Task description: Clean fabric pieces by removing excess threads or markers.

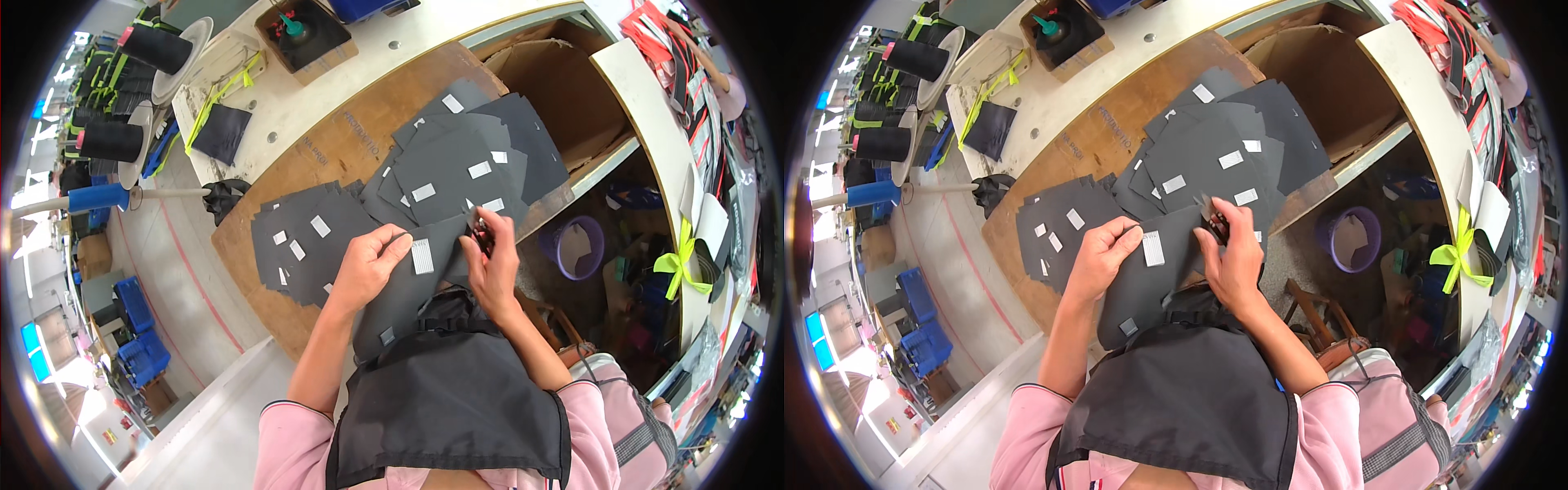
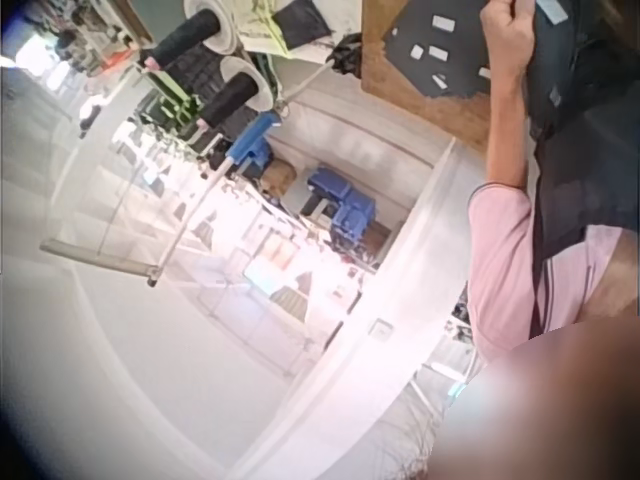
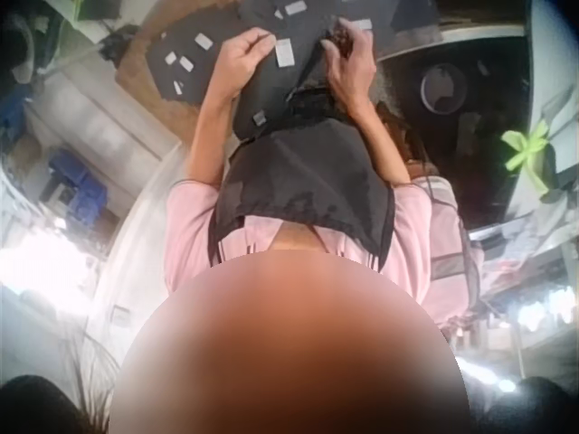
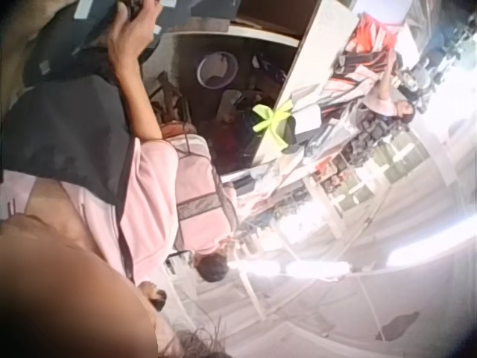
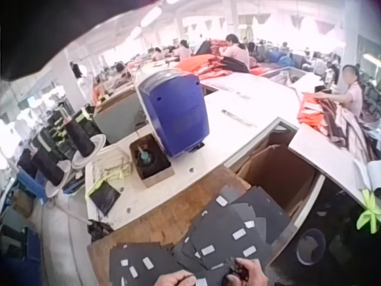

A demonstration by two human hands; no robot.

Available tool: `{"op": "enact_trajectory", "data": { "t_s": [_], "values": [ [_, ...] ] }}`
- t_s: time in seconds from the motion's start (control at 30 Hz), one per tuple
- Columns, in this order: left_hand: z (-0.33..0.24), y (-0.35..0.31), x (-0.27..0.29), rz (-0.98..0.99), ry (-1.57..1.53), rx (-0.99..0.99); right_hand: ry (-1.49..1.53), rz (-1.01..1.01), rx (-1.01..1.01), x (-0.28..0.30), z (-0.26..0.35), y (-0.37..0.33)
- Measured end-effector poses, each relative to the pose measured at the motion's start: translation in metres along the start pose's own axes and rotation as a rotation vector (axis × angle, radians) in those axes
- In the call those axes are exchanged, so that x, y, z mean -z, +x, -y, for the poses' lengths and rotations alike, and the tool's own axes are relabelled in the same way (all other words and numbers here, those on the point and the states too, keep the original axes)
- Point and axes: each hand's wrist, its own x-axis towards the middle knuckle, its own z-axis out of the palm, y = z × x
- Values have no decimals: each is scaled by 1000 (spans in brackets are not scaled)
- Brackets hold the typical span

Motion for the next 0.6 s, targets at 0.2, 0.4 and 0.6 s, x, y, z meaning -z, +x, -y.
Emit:
{"op": "enact_trajectory", "data": {
  "t_s": [0.2,0.4,0.6],
  "values": [
    [-7,-6,-3,-78,178,-84,-76,-74,194,34,12,9],
    [-15,-12,-13,-103,229,-148,-51,197,391,29,31,6],
    [-13,-12,-9,-5,117,-110,-54,207,433,22,27,9]
  ]
}}
